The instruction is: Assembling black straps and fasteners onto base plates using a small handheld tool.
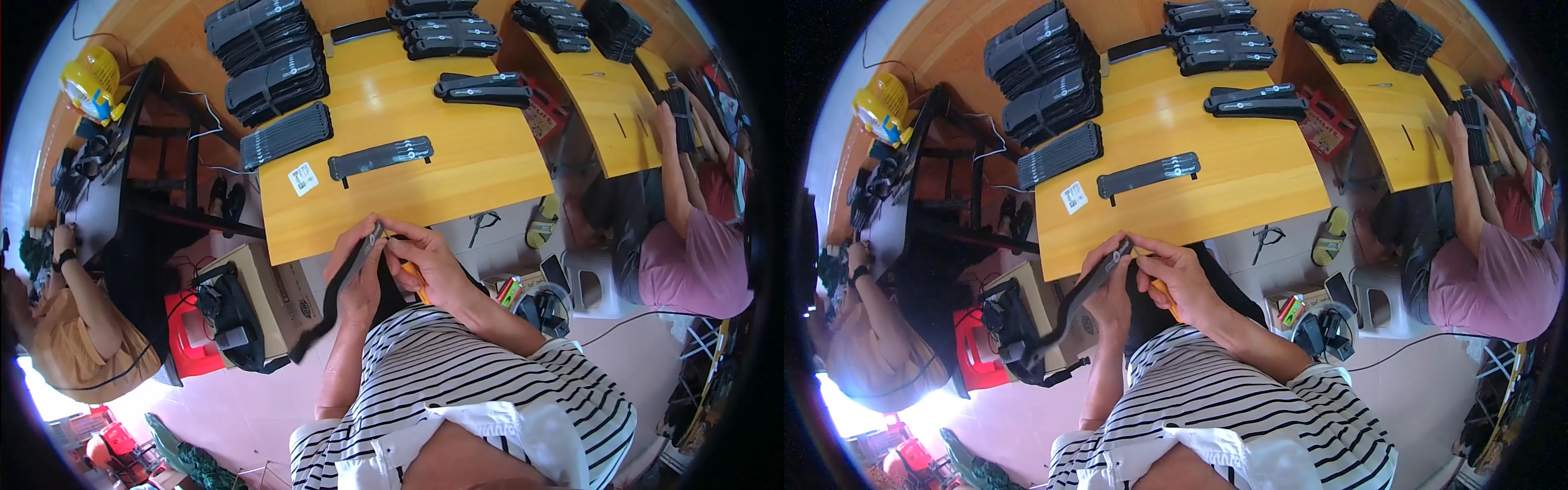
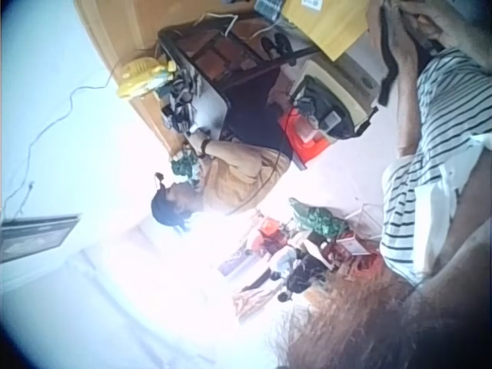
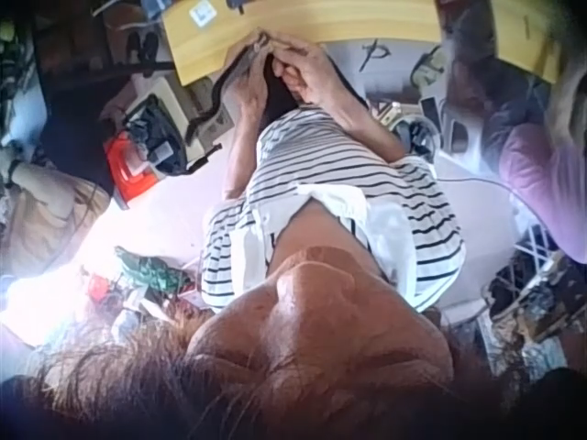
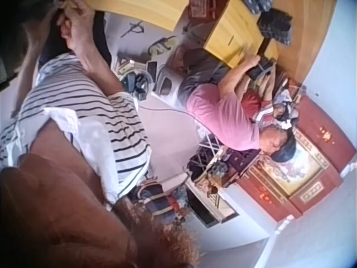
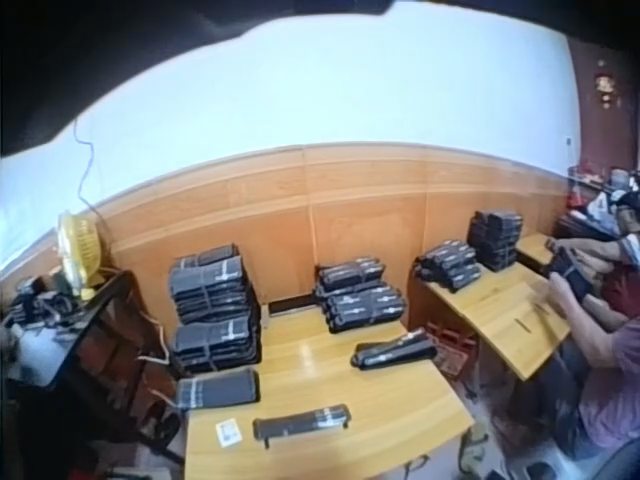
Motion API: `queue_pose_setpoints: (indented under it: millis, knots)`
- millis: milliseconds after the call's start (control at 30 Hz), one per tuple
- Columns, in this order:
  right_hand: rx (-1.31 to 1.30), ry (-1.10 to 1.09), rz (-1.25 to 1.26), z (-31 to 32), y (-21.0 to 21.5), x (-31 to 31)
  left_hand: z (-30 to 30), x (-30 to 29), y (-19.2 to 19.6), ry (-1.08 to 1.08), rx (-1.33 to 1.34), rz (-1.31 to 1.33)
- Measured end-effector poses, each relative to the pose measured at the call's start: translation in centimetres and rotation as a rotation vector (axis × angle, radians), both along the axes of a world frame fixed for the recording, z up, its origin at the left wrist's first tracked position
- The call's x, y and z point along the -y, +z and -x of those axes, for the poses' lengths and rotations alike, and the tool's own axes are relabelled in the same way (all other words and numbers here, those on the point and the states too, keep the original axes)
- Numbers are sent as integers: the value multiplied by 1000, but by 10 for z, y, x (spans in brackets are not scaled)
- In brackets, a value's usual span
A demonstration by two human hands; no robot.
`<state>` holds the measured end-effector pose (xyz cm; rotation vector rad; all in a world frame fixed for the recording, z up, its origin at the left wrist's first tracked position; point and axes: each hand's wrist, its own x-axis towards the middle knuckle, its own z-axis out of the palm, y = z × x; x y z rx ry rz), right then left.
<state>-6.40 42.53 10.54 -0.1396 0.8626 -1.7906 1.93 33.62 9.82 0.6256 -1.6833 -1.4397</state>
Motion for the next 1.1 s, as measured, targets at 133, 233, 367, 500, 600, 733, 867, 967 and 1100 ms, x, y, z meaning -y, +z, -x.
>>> queue_pose_setpoints:
  millis: [133,233,367,500,600,733,867,967,1100]
  knots:
    - [-295,32,-139,5,-3,-1,2,4,0,-42,-111,-255]
    - [-461,82,-190,14,4,-3,1,8,9,-80,-67,-338]
    - [-424,154,-154,21,10,-6,-3,16,10,-155,-143,-618]
    - [-568,101,-178,14,8,-4,-3,14,7,-172,-189,-650]
    - [-694,42,-144,13,0,-4,-6,10,2,-95,-65,-249]
    - [-836,-23,2,14,-6,-4,-7,12,16,-142,-150,-458]
    - [-587,83,-19,15,4,-6,-10,15,20,-214,-89,-321]
    - [-174,61,24,8,5,-7,-8,12,21,-213,-53,-118]
    - [-334,47,-28,7,5,-8,-12,14,13,-195,-91,-356]
